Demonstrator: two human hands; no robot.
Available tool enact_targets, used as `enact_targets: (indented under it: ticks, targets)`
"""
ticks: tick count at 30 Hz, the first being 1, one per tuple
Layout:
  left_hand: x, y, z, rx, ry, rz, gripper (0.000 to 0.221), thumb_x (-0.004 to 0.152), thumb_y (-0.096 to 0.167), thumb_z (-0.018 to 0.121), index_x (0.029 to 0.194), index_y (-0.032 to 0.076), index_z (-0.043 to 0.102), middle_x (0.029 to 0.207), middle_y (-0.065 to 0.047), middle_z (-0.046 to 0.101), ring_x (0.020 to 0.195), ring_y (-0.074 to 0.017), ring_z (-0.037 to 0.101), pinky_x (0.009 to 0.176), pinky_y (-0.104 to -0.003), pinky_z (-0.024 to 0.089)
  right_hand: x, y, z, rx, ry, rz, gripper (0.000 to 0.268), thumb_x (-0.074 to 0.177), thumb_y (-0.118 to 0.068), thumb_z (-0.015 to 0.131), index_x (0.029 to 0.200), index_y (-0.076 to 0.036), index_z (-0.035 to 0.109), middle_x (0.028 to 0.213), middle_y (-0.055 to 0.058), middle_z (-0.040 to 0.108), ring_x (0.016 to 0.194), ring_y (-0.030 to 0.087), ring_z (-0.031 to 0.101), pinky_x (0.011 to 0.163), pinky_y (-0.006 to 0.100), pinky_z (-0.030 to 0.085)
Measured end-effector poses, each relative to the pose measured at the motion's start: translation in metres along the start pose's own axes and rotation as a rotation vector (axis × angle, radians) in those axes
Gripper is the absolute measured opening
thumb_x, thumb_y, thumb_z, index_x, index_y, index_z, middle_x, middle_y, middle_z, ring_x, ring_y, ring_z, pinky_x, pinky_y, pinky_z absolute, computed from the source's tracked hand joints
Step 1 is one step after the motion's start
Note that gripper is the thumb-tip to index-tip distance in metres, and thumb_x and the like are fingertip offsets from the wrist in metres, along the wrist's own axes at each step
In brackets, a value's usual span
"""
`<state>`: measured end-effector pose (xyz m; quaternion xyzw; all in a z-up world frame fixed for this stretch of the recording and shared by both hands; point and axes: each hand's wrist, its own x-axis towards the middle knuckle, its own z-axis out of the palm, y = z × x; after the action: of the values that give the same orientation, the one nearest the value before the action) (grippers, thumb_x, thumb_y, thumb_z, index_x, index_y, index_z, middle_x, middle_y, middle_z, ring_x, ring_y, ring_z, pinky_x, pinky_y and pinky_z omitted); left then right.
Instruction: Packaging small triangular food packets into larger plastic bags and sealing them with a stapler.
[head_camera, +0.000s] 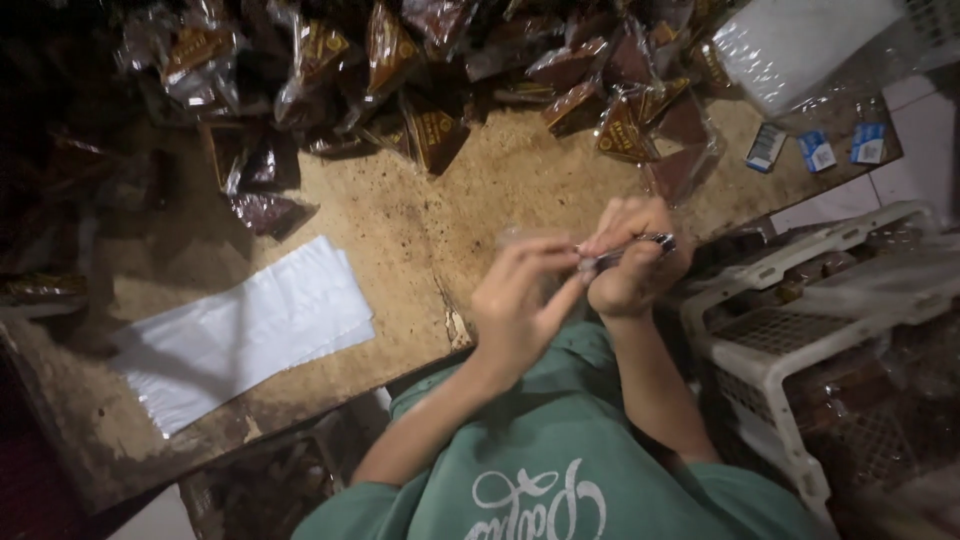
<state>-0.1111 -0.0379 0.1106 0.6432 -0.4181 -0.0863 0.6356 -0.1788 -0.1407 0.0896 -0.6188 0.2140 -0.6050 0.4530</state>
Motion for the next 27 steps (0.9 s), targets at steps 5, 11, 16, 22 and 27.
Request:
enact_targets:
  ticks: [5, 11, 16, 22, 27]
  targets:
    - [0.002, -0.001, -0.002, -0.026, -0.049, 0.045, 0.015, 0.080, 0.006, 0.087, 0.093, 0.010, 0.079, 0.089, -0.005, 0.077, 0.077, -0.0244, 0.077, 0.072, -0.033, 0.063, 0.001, 0.005, -0.003, 0.075, 0.032, 0.102, 0.075, 0.100, -0.066, 0.042, 0.061, -0.003, 0.044, 0.046, 0.012, 0.046, 0.031, 0.014, 0.043, 0.020, 0.020, 0.031]
    - [0.002, -0.003, 0.005, -0.011, -0.096, 0.048, 0.012, 0.082, 0.006, 0.085, 0.092, 0.008, 0.078, 0.085, -0.005, 0.075, 0.076, -0.0246, 0.076, 0.069, -0.034, 0.062, 0.010, 0.004, 0.002, 0.058, 0.049, 0.125, 0.078, 0.097, -0.076, 0.025, 0.058, -0.010, 0.042, 0.043, 0.005, 0.042, 0.029, 0.010, 0.043, 0.022, 0.015, 0.029]
    - [0.010, -0.009, -0.019, -0.046, -0.114, -0.085, 0.019, 0.096, 0.015, 0.072, 0.114, 0.009, 0.072, 0.094, -0.008, 0.071, 0.085, -0.0263, 0.073, 0.077, -0.038, 0.060, 0.034, 0.051, -0.016, 0.102, 0.211, 0.550, 0.054, 0.096, -0.064, 0.045, 0.070, -0.017, 0.048, 0.052, 0.010, 0.057, 0.048, 0.023, 0.066, 0.044, 0.025, 0.050]
    - [0.021, -0.030, -0.045, 0.077, -0.089, -0.191, 0.033, 0.109, 0.011, 0.042, 0.132, 0.001, 0.063, 0.105, -0.014, 0.050, 0.092, -0.0306, 0.056, 0.087, -0.044, 0.049, -0.045, 0.145, -0.049, -0.880, -0.172, 0.138, 0.034, 0.113, -0.028, 0.046, 0.134, -0.003, 0.055, 0.122, 0.024, 0.056, 0.121, 0.042, 0.053, 0.103, 0.053, 0.029]
    - [0.028, -0.040, -0.056, 0.115, 0.041, -0.270, 0.025, 0.108, 0.017, 0.046, 0.118, 0.002, 0.064, 0.105, -0.013, 0.049, 0.098, -0.0327, 0.056, 0.090, -0.043, 0.045, -0.099, 0.082, -0.006, -0.410, -0.191, 0.137, 0.094, 0.089, -0.072, 0.039, 0.147, 0.002, 0.037, 0.138, 0.024, 0.053, 0.125, 0.034, 0.056, 0.100, 0.040, 0.049]
